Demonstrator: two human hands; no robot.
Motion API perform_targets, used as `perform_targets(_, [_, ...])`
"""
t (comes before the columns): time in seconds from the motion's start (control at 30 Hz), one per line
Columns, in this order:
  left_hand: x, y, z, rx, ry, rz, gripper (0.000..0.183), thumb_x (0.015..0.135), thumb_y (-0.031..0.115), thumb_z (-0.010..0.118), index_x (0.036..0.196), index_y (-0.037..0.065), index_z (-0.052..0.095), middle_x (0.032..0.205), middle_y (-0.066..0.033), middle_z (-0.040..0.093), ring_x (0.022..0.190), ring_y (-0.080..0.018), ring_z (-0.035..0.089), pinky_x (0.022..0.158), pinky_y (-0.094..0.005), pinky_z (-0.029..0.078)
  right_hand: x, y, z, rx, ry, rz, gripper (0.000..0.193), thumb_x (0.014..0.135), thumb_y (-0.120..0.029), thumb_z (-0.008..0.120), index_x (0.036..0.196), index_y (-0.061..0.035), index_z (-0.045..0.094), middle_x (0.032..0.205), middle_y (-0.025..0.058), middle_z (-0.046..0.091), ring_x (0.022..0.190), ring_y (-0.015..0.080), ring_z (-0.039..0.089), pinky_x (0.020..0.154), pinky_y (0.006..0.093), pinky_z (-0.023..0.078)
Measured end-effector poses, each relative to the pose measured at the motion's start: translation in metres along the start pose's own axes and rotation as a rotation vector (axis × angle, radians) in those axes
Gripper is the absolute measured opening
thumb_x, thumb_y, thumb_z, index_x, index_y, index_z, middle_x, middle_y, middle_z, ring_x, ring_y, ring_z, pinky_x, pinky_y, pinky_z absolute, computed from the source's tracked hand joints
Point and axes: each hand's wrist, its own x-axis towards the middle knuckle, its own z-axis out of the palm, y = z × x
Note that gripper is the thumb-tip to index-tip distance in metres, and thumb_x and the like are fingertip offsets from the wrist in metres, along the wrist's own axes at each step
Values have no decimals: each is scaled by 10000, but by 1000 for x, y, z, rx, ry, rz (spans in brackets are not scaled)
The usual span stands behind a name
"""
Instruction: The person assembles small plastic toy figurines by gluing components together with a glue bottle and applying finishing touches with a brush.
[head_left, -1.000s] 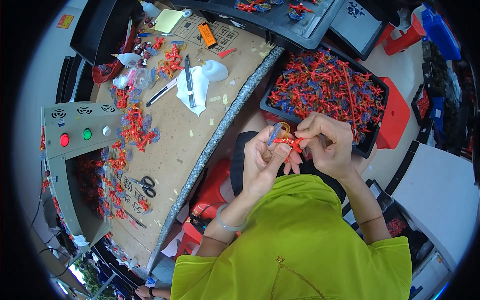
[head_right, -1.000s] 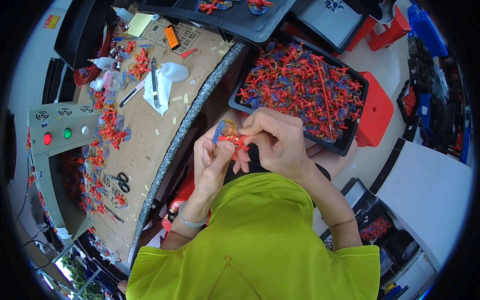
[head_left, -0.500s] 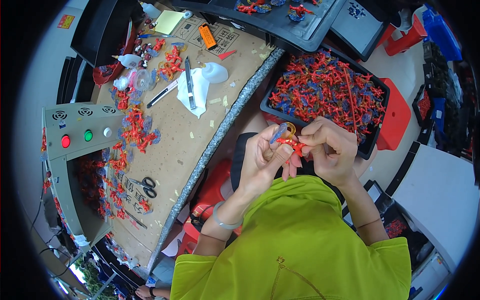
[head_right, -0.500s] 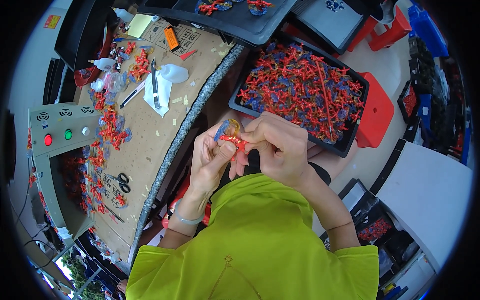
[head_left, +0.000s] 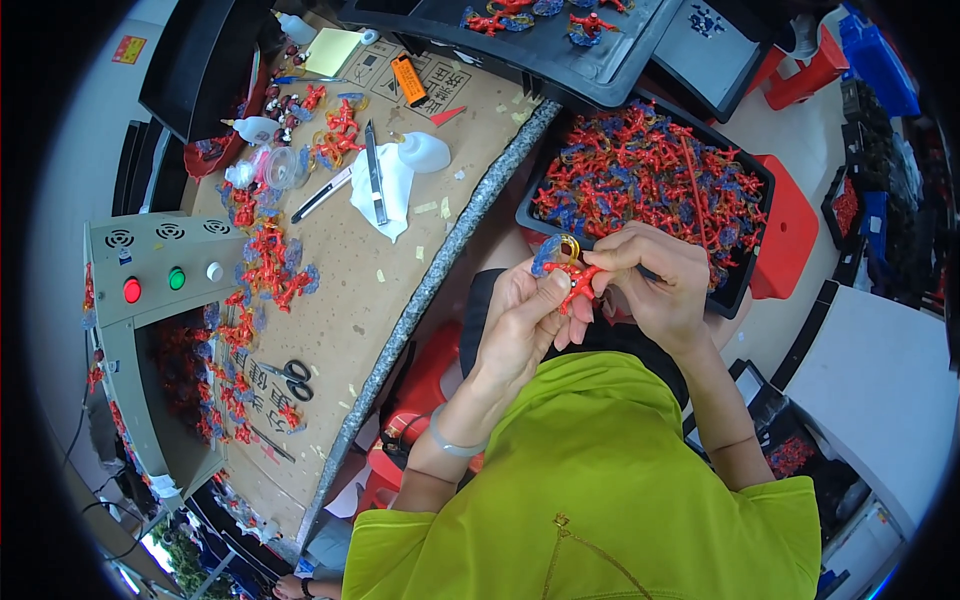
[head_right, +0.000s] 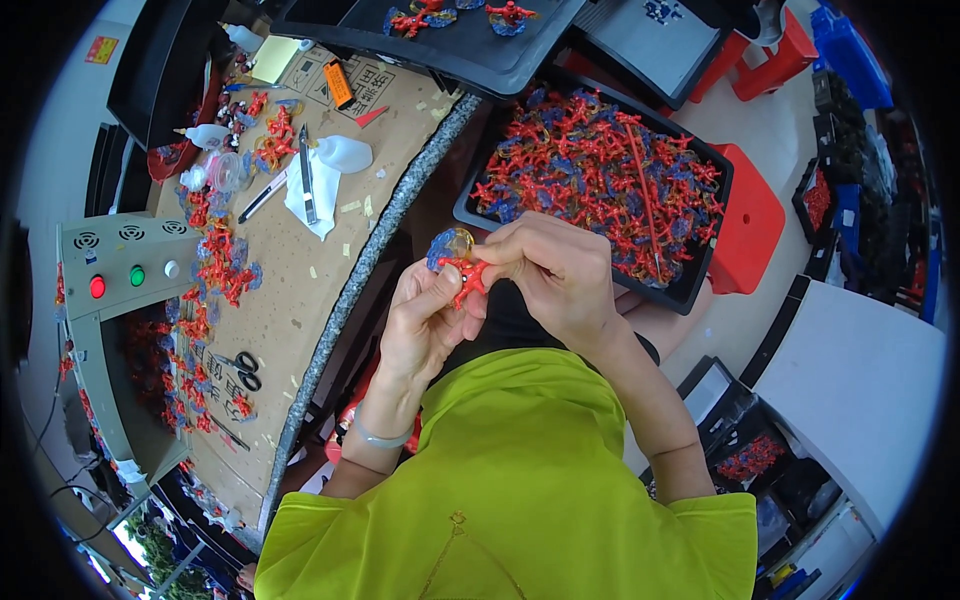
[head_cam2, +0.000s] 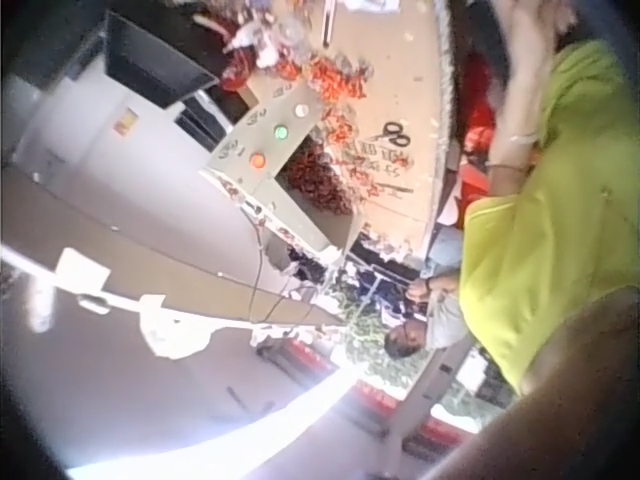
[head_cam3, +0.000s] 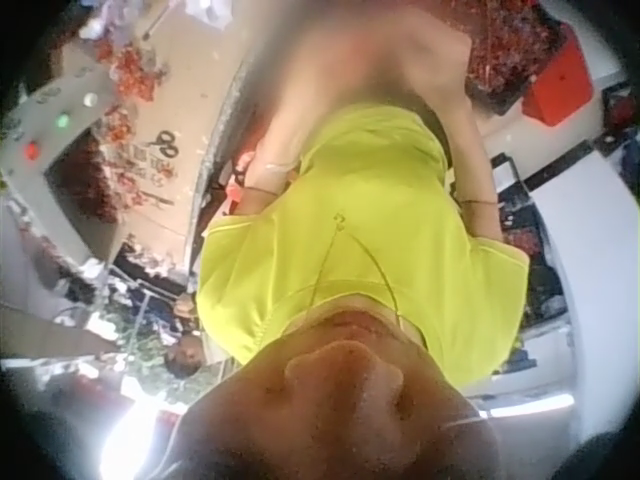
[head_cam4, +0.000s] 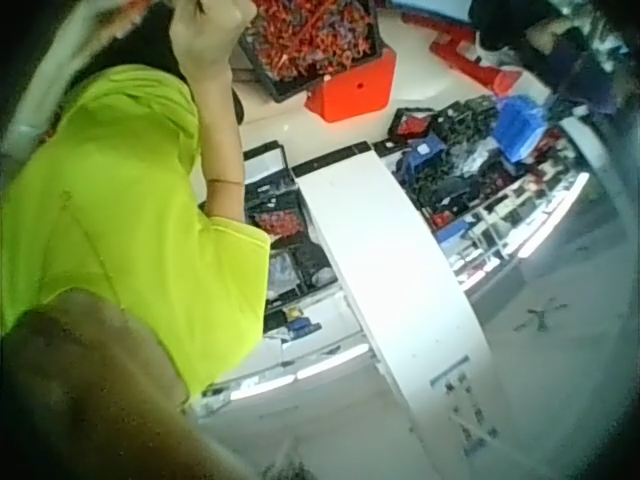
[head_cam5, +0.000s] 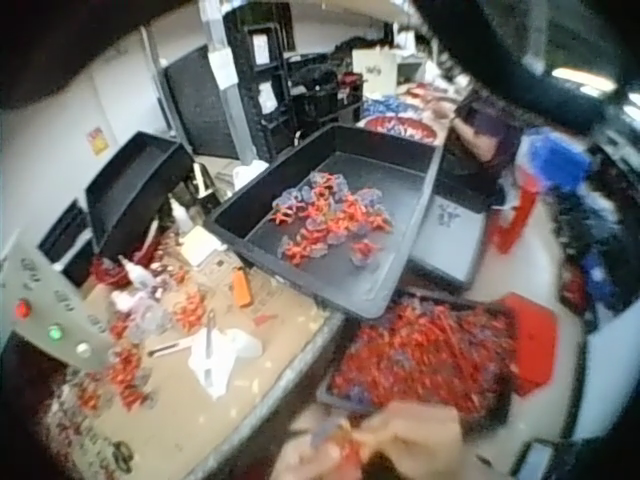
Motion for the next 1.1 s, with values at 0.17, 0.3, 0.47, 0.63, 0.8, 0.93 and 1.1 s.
perform_targets(0.17, [2,-2,-1,-142,-16,-39,212,968,206,513,956,-4,543,706,-91,615,526,-126,563,444,-196,406,0,-4,-1,-44,3,-11,138,747,92,670,869,27,672,769,120,668,664,214,650,589,280,511])
perform_targets(0.3, [2,-1,-3,-159,0,-31,206,963,202,520,973,-3,539,705,-93,615,525,-129,564,450,-200,418,-1,-13,0,-54,-3,27,217,729,165,622,913,54,653,818,145,642,668,230,634,587,282,520])
perform_targets(0.47, [0,2,-1,-81,-12,26,199,954,187,533,993,-9,540,703,-105,617,516,-130,562,453,-201,424,-5,-18,1,-55,4,6,268,709,201,585,933,66,642,832,151,629,673,237,629,579,284,521])
perform_targets(0.63, [-2,6,1,10,-3,19,206,952,180,537,1000,-20,540,697,-118,616,515,-136,566,438,-200,403,-5,-19,-2,-84,7,-30,287,682,185,589,931,54,646,814,137,630,660,231,625,571,292,512])
perform_targets(0.8, [-1,4,3,13,-17,30,207,953,180,535,1001,-22,540,701,-118,617,520,-139,570,441,-198,399,-5,-22,-3,-127,11,-41,300,658,180,586,917,41,648,800,133,633,654,244,620,576,303,505])
perform_targets(0.93, [0,1,4,-42,-15,39,198,961,172,519,1006,-20,538,709,-111,616,530,-140,572,447,-199,409,-4,-19,-3,-129,20,-74,299,654,185,587,912,44,644,803,137,634,658,250,619,574,305,505])
perform_targets(1.1, [1,-2,3,-104,-9,7,197,973,186,496,995,-5,545,715,-93,614,539,-132,571,451,-199,415,-2,-15,-4,-124,17,-48,310,642,197,591,909,46,637,805,146,633,670,266,624,576,314,515])
